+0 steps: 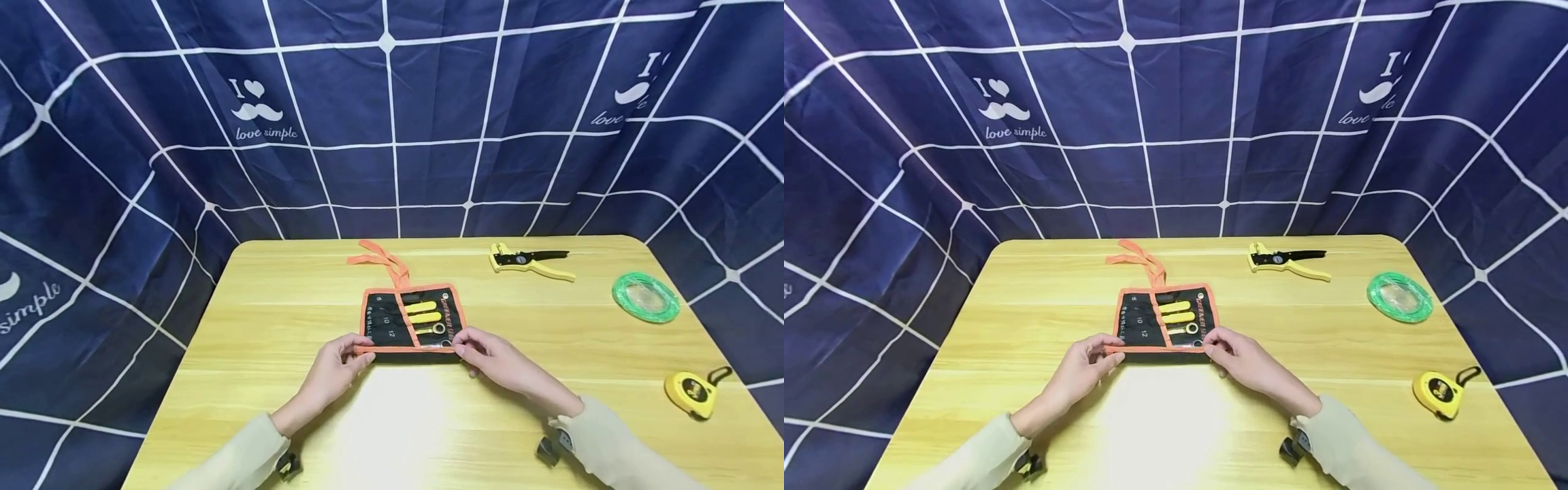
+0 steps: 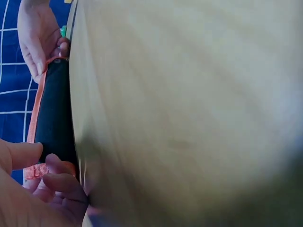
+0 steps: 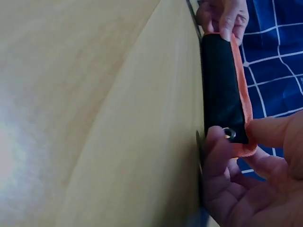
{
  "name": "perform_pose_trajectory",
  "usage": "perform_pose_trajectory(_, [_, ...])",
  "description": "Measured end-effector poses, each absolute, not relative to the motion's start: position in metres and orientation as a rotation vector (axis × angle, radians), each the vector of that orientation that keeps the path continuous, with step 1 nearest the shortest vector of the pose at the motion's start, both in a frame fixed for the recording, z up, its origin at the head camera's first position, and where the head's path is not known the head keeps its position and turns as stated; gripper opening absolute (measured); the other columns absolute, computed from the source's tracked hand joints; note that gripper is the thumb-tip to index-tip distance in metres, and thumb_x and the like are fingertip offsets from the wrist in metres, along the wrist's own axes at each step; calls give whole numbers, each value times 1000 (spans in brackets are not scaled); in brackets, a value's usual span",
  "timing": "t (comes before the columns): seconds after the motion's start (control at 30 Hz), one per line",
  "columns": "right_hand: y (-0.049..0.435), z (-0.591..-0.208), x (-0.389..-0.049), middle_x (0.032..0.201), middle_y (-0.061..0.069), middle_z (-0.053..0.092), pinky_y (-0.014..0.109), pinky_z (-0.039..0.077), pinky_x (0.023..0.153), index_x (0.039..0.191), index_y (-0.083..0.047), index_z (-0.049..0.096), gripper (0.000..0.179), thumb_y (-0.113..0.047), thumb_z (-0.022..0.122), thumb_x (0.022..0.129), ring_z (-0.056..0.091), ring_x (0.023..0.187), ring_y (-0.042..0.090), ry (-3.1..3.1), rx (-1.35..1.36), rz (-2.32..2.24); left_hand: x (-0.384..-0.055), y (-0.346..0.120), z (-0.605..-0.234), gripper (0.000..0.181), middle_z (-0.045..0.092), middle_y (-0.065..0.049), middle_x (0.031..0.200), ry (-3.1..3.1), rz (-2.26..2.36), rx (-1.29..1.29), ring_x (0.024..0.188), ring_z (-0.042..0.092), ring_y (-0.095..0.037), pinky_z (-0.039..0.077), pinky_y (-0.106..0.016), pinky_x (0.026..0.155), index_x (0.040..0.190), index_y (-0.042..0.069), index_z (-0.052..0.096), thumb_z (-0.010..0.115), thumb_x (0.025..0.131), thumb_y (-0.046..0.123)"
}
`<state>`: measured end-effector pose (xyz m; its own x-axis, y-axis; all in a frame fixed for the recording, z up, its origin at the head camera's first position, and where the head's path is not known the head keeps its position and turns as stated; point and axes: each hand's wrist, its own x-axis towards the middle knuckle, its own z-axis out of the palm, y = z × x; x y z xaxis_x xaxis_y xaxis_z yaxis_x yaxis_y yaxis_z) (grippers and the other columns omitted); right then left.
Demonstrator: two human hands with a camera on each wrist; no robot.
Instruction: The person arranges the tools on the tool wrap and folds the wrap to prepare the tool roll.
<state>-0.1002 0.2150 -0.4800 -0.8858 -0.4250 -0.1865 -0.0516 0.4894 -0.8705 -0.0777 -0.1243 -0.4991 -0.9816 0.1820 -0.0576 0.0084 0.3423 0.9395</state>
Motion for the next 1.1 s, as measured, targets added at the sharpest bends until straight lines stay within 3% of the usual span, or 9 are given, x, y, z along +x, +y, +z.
perform_pose_trajectory(0.2, [212,-483,-106,77,3,60,32,53,63,109,-13,72,15,-24,63,113,60,63,16,2460,-391,-1285,-83,-122,-497,27,52,2,70,2438,1717,201,57,48,-10,40,-22,53,128,3,73,76,101,2])
perform_pose_trajectory(0.27, [211,-483,-106,80,-2,62,34,52,67,107,-16,74,10,-20,67,111,58,67,13,2593,-455,-1195,-84,-121,-496,26,49,3,68,2405,1733,194,56,47,-10,40,-23,53,126,3,72,76,101,1])
perform_pose_trajectory(0.33, [208,-482,-104,87,-6,65,36,53,71,108,-17,77,7,-12,72,107,59,73,11,2752,-550,-1083,-86,-120,-496,24,46,3,67,2337,1765,167,56,45,-10,39,-23,54,123,1,71,75,100,-1])
perform_pose_trajectory(0.43, [202,-482,-100,106,-7,70,41,58,79,113,-17,80,23,0,78,98,67,89,13,2973,-762,-895,-90,-119,-494,22,44,3,66,2227,1810,102,57,41,-10,36,-23,54,120,0,68,73,99,-3])
perform_pose_trajectory(0.63, [196,-482,-94,131,5,70,42,61,81,135,-8,75,45,5,77,92,72,104,21,2976,-1044,-792,-95,-120,-492,19,39,5,65,2144,1821,17,55,35,-10,31,-22,53,115,0,67,72,98,-6])
perform_pose_trajectory(0.77, [195,-481,-96,136,5,65,43,58,87,140,-7,73,49,-10,88,93,68,107,19,2900,-1018,-765,-96,-121,-491,16,40,6,60,2136,1808,23,52,35,-9,32,-23,53,111,0,71,69,97,-8])
perform_pose_trajectory(0.9, [195,-481,-98,130,2,66,44,58,91,135,-9,76,47,-18,92,92,67,107,18,2887,-986,-759,-96,-120,-490,21,46,6,59,2135,1781,29,50,36,-8,34,-23,52,114,-1,76,65,97,-7])
perform_pose_trajectory(1.0, [194,-482,-98,121,0,69,43,59,88,129,-9,79,36,-18,89,95,69,102,16,2927,-1042,-732,-94,-119,-491,22,57,2,69,2174,1737,51,54,44,-10,40,-24,54,115,-2,78,66,97,-3])
perform_pose_trajectory(1.1, [193,-482,-99,113,0,70,42,60,85,123,-7,81,26,-17,84,99,70,96,15,2960,-1098,-699,-91,-119,-491,20,63,-4,92,2268,1659,111,68,52,-14,45,-26,63,114,-2,80,77,95,5])
